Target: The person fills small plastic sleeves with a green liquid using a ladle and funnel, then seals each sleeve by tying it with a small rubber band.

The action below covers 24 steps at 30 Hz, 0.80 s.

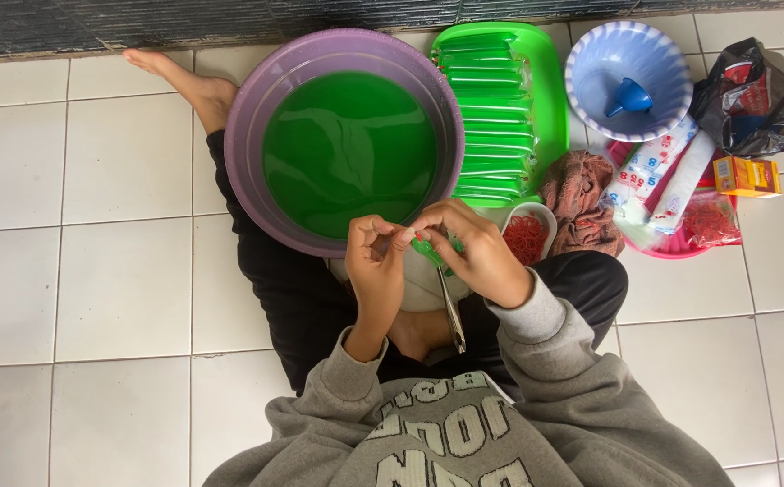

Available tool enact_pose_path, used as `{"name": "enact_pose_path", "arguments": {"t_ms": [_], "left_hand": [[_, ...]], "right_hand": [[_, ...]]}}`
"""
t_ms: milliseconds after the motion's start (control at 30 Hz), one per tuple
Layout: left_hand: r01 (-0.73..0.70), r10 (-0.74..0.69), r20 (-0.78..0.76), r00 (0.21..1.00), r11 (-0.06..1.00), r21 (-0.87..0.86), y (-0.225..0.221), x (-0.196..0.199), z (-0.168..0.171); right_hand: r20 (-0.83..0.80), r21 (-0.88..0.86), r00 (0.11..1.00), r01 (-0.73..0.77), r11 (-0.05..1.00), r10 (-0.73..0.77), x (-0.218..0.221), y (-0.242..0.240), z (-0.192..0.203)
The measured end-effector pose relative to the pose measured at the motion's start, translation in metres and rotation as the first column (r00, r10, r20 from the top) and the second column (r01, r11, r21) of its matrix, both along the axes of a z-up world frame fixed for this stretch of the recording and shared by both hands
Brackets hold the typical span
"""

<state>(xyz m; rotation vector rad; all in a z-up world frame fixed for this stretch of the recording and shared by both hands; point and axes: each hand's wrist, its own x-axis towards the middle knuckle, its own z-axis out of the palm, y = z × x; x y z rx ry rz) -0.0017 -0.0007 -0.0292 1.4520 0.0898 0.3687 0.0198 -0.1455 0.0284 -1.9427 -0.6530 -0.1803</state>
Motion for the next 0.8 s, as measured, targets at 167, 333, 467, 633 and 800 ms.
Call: {"name": "enact_pose_path", "arguments": {"t_ms": [167,333,467,633,800], "left_hand": [[0.038,-0.047,-0.082,0.996,0.993,-0.108,-0.002,0.003,-0.003],[0.04,-0.099,-0.222,0.97,0.966,-0.256,-0.007,0.01,-0.013],[0.031,-0.123,-0.273,0.954,0.948,-0.316,-0.021,0.025,-0.033],[0.079,-0.176,-0.257,0.95,0.935,-0.346,-0.047,0.046,-0.051],[0.102,-0.125,-0.138,0.982,0.981,-0.163,-0.075,0.084,-0.083]], "right_hand": [[-0.19,-0.029,0.97,0.148,0.989,-0.151,0.003,-0.019,-0.046],[-0.581,-0.234,0.712,0.317,0.919,-0.394,-0.001,-0.06,-0.137],[-0.899,0.25,0.438,0.449,0.858,0.033,-0.017,-0.076,-0.151],[-0.838,0.523,0.486,0.592,0.613,0.246,-0.013,-0.107,-0.213],[-0.752,0.603,0.656,0.721,0.341,-0.057,0.018,-0.133,-0.221]]}}
